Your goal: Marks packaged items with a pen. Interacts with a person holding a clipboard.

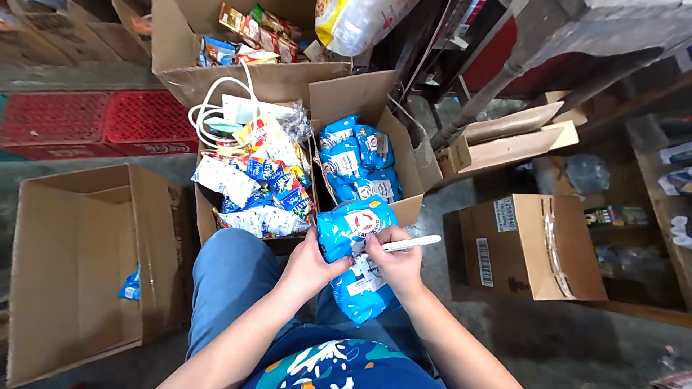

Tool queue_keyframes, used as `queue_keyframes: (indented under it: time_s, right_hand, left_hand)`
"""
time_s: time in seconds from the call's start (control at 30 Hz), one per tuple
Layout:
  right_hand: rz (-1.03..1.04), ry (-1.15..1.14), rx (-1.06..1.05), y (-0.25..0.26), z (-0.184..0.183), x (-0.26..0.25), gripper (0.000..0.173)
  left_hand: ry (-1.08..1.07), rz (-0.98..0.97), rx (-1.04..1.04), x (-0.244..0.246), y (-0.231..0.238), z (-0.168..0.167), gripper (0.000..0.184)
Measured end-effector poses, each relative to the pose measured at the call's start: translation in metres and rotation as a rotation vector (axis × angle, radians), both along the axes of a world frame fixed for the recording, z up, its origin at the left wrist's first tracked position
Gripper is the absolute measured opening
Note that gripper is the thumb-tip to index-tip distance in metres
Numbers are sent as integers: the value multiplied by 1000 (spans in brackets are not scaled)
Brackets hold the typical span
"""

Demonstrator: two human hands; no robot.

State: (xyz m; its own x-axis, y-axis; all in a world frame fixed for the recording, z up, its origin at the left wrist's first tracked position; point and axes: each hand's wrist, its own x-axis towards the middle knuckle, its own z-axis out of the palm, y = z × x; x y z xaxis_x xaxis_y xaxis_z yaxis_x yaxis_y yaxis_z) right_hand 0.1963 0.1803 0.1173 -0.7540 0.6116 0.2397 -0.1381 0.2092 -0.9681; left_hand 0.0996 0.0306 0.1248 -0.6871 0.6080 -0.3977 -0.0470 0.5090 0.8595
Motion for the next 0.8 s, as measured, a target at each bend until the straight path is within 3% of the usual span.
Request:
queue_keyframes:
  time_s: [0.13,0.33,0.4,0.47,0.5,0.53,0.63,0.8]
  right_hand:
    - [37,-21,94,2,-4,0,21]
    - [7,14,11,1,-3,-2,19]
    - [-29,68,-144,5,4,-1,22]
    - [-63,127,-309,23,13,-1,14]
    - [-70,128,-341,36,17,-2,6]
    - [-82,110,-348,51,19,-3,10]
    - [-143,-71,-234,101,-1,-22,30]
    - [-10,-688,278,184,-106,-91,40]
  left_hand:
    - [8,12,6,0,0,-3,80]
    - [-18,17,19,-1,0,-6,82]
    - [-47,49,97,-1,-3,-11,80]
    - [-154,135,224,-2,-12,-14,74]
    - [-214,202,266,-3,-20,-13,70]
    - [-255,286,290,-5,-30,-11,65]
    - [-214,559,286,-22,-79,-2,50]
    - [-16,975,208,-74,-187,14,19]
